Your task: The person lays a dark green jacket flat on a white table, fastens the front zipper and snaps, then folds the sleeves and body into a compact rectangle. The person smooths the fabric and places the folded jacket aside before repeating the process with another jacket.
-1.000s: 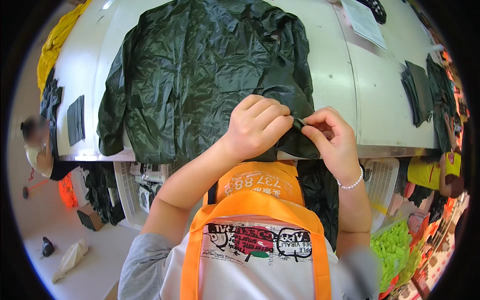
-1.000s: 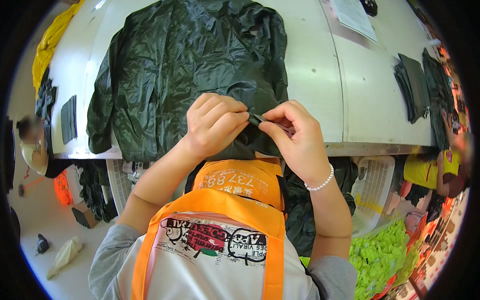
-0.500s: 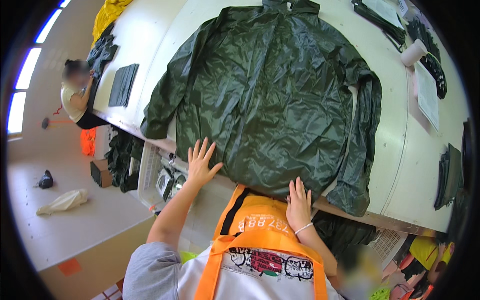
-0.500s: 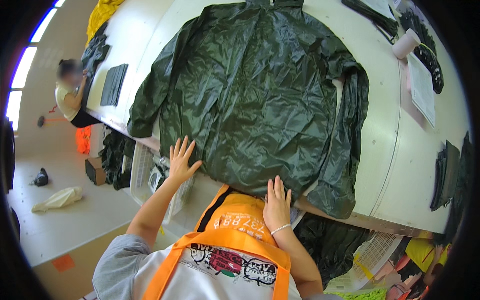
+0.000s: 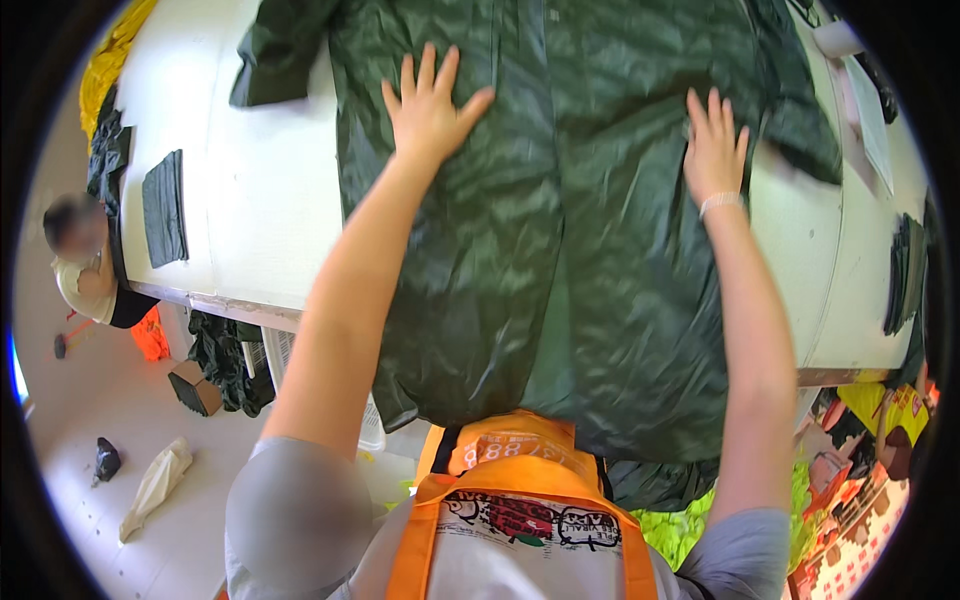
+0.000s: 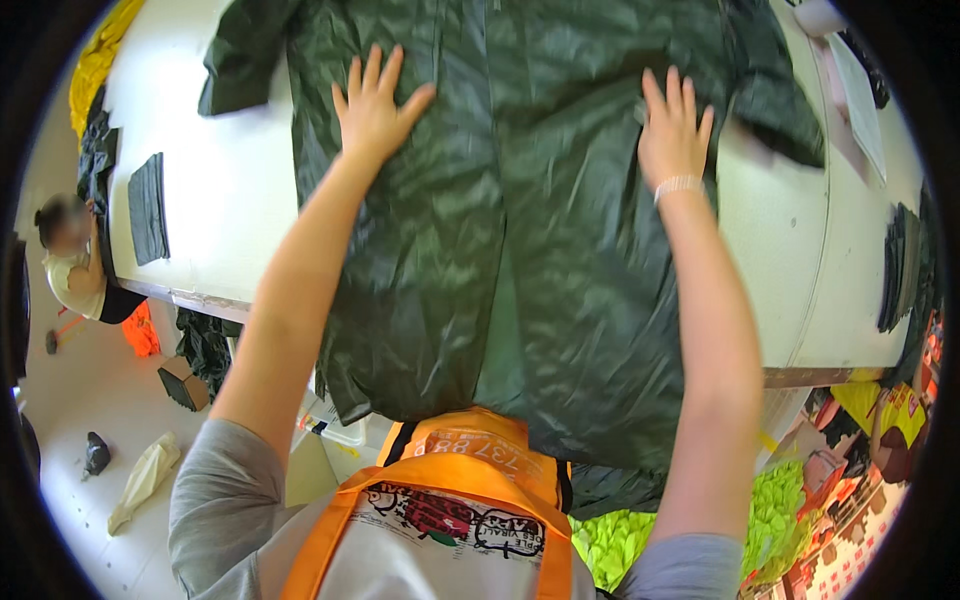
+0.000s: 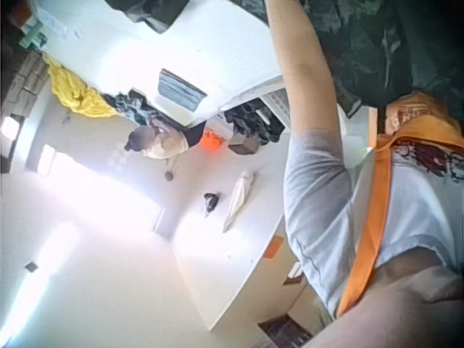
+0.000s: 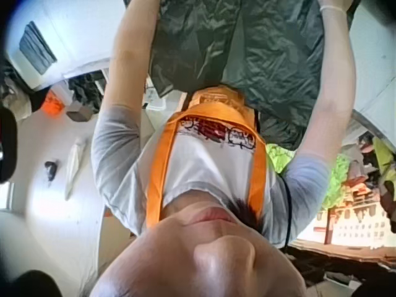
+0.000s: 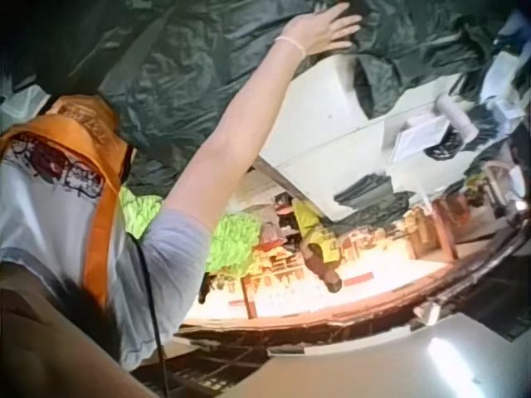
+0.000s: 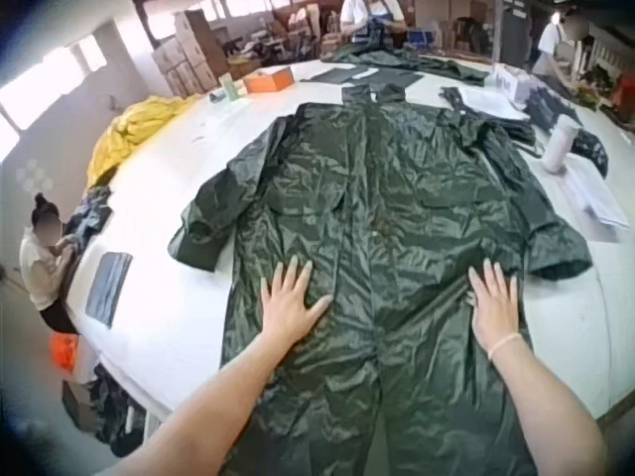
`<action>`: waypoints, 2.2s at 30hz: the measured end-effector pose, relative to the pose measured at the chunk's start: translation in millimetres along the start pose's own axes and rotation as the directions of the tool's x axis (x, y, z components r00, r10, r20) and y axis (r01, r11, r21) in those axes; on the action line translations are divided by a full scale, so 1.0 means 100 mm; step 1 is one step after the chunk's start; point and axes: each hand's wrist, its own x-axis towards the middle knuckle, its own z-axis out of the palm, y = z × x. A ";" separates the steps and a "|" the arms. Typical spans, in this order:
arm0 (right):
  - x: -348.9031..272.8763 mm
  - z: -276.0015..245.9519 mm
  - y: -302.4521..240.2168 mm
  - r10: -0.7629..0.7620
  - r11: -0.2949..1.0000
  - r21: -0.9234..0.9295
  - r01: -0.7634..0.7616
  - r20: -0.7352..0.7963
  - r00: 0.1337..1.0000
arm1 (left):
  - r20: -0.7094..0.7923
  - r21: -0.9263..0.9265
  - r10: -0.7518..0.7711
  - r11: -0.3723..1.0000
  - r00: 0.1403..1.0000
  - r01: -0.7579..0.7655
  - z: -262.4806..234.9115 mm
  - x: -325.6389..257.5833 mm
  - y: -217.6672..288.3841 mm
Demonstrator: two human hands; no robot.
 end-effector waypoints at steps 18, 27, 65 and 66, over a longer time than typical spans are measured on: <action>-2.63 -1.41 -0.67 -0.420 0.805 0.568 0.170 0.343 0.840 | 0.315 -0.706 0.360 0.707 0.878 -0.037 -1.34 -2.12 1.05; -2.91 -1.24 -0.73 -0.079 0.467 0.860 -0.204 0.271 0.959 | 0.880 -0.472 0.198 0.457 0.431 0.754 -1.44 -2.52 1.35; -1.96 -2.16 -0.17 0.017 -0.011 0.907 -0.421 0.421 0.907 | 0.177 -0.900 0.160 0.425 0.971 0.094 -2.06 -1.48 2.36; -1.97 -2.18 -0.16 -0.012 -0.039 0.910 -0.414 0.414 0.910 | 0.239 -0.905 0.144 0.392 0.960 0.166 -2.08 -1.47 2.36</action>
